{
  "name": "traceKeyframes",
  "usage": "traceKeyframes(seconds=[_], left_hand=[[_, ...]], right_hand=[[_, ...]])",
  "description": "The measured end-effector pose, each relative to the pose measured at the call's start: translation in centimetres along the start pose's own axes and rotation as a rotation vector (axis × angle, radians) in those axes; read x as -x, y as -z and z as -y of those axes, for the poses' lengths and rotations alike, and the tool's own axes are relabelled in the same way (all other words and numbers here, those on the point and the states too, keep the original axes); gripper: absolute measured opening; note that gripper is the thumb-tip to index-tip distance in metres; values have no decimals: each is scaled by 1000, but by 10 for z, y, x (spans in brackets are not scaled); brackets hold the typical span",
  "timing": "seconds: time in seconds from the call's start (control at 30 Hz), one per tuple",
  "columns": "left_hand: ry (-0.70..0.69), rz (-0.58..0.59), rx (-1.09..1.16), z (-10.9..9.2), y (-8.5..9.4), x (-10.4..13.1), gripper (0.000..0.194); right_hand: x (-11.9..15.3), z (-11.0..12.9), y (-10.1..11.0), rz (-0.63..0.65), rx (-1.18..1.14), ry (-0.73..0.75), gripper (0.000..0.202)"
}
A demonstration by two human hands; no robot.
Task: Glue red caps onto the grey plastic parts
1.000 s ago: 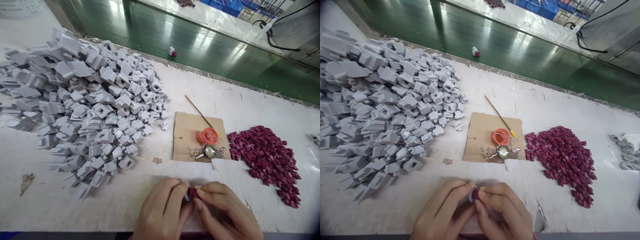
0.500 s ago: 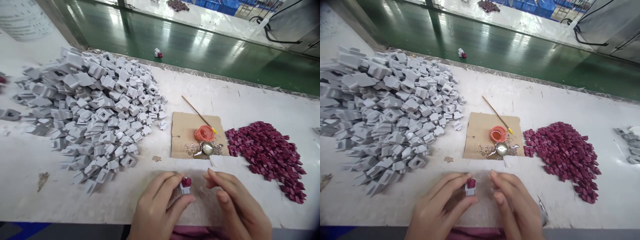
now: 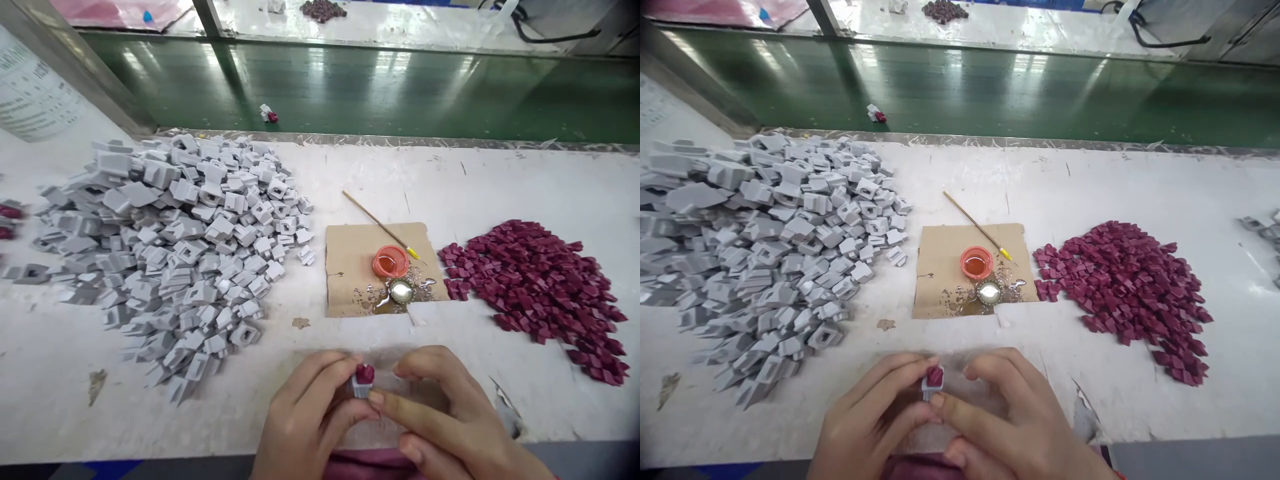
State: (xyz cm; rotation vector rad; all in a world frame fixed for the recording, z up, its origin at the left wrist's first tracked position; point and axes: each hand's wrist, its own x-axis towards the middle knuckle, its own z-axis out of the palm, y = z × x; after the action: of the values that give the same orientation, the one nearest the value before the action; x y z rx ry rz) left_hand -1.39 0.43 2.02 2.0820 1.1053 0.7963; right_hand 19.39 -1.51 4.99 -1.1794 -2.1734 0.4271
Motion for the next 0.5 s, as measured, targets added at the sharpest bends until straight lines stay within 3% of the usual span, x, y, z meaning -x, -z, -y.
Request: traceKeyframes(seconds=[0.2,0.33,0.5], left_hand=[[-5,32,-29,-1,1,-1,19],[-13,46,-34,1,3,-1,24],[8,76,32,2,8,-1,22]], right_hand=[[1,-4,1,88,-37,-29,33],[8,-4,4,30,-86,-81,27],[-2,8,-9,31,-249,-266,20]])
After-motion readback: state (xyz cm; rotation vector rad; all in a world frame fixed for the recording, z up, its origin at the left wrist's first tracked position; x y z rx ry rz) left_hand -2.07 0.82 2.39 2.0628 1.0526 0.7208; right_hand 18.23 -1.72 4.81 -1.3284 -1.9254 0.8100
